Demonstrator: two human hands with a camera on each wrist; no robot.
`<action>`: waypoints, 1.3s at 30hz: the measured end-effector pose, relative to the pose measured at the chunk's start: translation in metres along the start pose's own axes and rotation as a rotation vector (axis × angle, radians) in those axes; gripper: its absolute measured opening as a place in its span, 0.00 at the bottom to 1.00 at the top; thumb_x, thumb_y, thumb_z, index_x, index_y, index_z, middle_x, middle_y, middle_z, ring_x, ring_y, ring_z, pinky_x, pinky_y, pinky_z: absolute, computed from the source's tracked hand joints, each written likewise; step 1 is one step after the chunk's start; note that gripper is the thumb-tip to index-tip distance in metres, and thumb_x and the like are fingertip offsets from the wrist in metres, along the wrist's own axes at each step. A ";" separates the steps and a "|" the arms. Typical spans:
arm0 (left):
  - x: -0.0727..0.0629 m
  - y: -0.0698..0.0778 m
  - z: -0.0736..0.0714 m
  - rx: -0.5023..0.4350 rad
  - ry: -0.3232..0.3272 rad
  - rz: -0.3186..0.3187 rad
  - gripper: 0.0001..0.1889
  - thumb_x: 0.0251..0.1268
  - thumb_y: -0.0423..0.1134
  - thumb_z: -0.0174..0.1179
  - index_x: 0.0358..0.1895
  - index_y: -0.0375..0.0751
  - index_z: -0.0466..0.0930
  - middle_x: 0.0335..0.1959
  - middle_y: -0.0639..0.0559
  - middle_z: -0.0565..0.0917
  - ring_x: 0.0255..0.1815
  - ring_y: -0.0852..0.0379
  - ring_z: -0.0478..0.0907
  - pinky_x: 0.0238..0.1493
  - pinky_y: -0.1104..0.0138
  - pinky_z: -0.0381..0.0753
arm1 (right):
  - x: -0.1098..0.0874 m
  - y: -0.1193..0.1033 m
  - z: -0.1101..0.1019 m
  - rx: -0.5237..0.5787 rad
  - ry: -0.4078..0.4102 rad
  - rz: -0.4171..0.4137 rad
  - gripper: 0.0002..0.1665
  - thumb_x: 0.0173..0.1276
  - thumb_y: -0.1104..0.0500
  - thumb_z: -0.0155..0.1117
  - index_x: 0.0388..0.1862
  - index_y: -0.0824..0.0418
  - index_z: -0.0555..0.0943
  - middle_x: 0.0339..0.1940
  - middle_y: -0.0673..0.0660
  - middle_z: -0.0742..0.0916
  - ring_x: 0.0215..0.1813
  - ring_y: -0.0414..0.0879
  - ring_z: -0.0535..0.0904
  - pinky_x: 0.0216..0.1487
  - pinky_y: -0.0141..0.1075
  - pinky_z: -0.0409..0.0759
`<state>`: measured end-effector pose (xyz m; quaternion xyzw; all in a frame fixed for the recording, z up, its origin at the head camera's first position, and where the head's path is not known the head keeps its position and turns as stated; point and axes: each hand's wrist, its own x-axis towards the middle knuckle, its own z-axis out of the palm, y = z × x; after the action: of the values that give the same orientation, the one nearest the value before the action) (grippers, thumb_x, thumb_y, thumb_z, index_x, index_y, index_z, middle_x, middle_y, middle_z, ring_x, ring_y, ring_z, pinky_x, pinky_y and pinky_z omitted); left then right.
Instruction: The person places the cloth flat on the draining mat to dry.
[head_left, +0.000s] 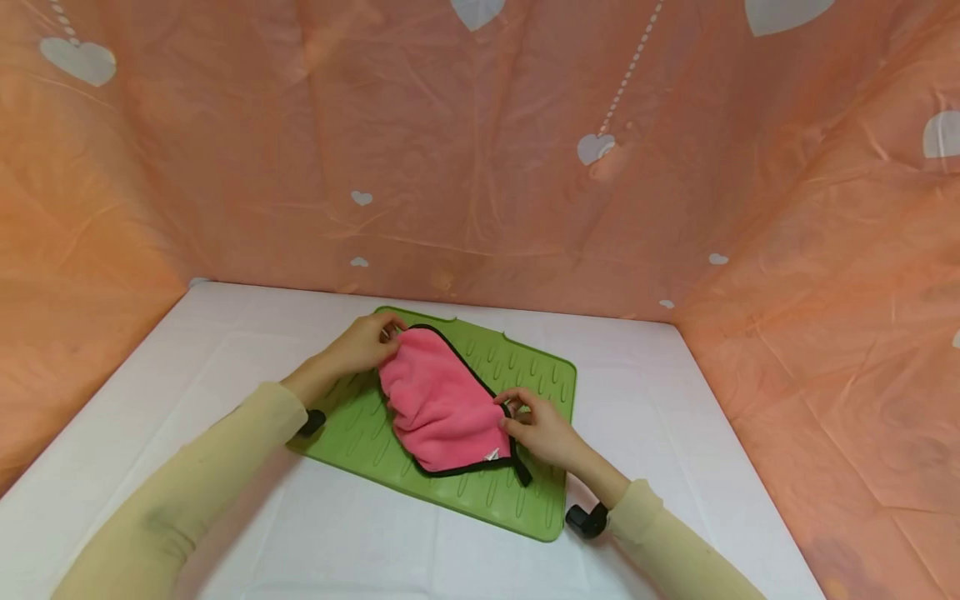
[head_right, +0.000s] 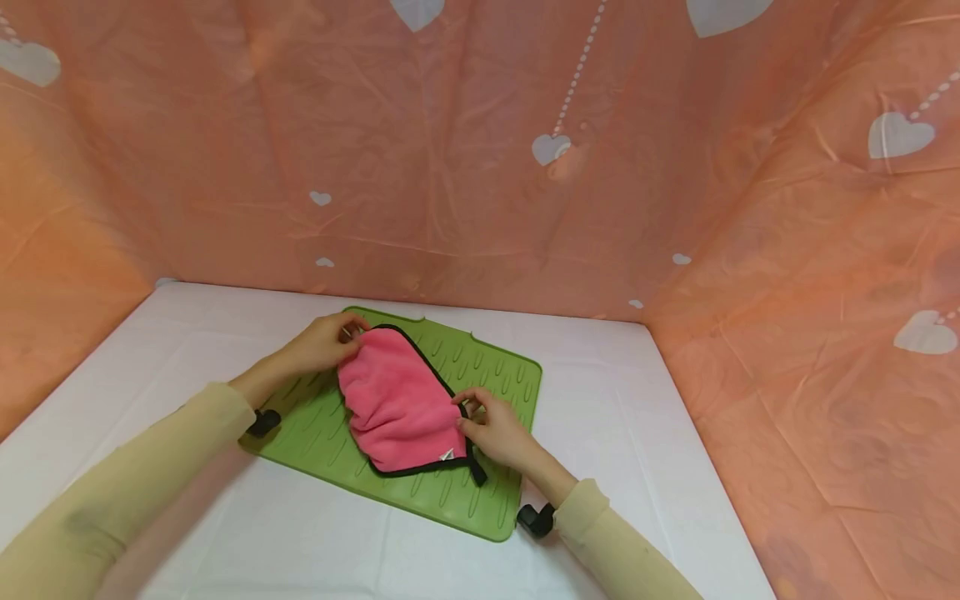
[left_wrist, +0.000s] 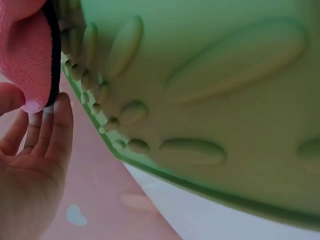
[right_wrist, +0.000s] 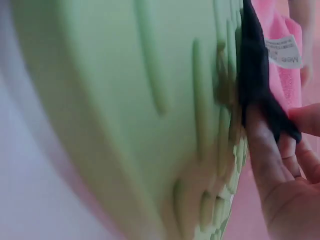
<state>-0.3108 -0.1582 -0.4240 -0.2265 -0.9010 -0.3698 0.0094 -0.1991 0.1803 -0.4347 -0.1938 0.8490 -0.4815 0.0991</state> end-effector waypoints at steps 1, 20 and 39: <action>-0.001 0.000 -0.001 -0.014 0.013 0.002 0.14 0.68 0.28 0.58 0.55 0.29 0.80 0.39 0.41 0.84 0.39 0.47 0.82 0.39 0.61 0.80 | 0.001 0.001 -0.001 0.004 0.009 0.007 0.16 0.74 0.68 0.62 0.59 0.65 0.78 0.43 0.58 0.79 0.35 0.41 0.80 0.29 0.30 0.71; -0.012 -0.003 -0.010 -0.073 0.114 0.016 0.17 0.73 0.29 0.61 0.61 0.26 0.77 0.47 0.35 0.82 0.45 0.41 0.80 0.48 0.52 0.80 | 0.038 0.028 -0.047 -0.286 0.228 -0.077 0.10 0.72 0.71 0.64 0.44 0.62 0.90 0.41 0.58 0.87 0.32 0.43 0.78 0.37 0.35 0.77; -0.002 -0.009 0.001 0.148 0.053 0.168 0.11 0.71 0.21 0.57 0.51 0.23 0.85 0.58 0.27 0.79 0.62 0.29 0.76 0.64 0.42 0.75 | 0.099 0.042 -0.067 -0.547 0.124 -0.225 0.15 0.71 0.76 0.57 0.47 0.70 0.89 0.46 0.66 0.84 0.52 0.63 0.83 0.58 0.53 0.81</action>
<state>-0.3129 -0.1637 -0.4313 -0.2901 -0.9030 -0.3063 0.0811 -0.3224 0.2104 -0.4345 -0.2765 0.9248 -0.2537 -0.0630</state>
